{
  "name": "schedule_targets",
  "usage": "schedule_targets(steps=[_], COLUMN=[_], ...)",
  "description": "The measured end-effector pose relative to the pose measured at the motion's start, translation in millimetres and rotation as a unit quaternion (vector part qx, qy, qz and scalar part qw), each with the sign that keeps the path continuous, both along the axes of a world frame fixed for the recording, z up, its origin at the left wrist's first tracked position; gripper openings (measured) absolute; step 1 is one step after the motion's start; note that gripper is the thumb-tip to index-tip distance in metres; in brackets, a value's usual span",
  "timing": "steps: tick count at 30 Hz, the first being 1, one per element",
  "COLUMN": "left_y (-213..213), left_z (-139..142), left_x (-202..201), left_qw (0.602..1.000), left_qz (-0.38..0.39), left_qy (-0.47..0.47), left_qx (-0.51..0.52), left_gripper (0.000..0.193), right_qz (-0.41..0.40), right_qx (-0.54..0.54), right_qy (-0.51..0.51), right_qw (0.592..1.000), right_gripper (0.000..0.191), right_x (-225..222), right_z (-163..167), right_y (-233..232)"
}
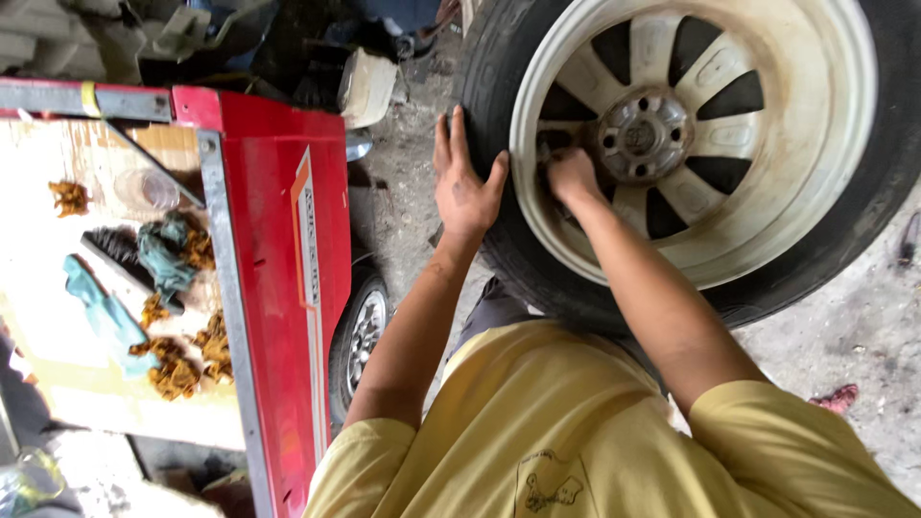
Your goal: The person cleans a car wheel while the vehicle sits on a lift. They use a small metal tool around the lug nuts and hub, scrub the rim and tire with a brush, and repeatedly wipe the rim spokes and center with a cloth, returning to a work cart to grab the cloth and tool between passes.
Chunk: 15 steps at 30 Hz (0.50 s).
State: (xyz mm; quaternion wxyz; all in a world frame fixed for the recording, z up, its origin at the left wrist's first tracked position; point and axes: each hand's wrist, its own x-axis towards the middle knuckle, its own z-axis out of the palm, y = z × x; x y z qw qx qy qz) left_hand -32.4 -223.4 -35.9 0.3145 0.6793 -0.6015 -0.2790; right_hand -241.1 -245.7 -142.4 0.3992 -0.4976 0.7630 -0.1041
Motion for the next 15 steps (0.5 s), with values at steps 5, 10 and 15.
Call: schedule_targets(steps=[5, 10, 15], left_y=[1, 1, -2], left_z=[0, -1, 1], left_x=[0, -1, 0], left_qw=[1.000, 1.000, 1.000], left_qz=[0.002, -0.003, 0.006], left_qy=[-0.003, -0.017, -0.002], left_qx=[-0.010, -0.006, 0.008], left_gripper=[0.090, 0.092, 0.091], right_qz=[-0.140, -0.106, -0.055], right_qx=[0.098, 0.008, 0.038], right_qy=[-0.066, -0.087, -0.012], right_qw=[0.983, 0.991, 0.998], right_gripper=[0.026, 0.024, 0.019], right_x=[-18, -10, 5], right_z=[1, 4, 8], right_y=[10, 9, -7])
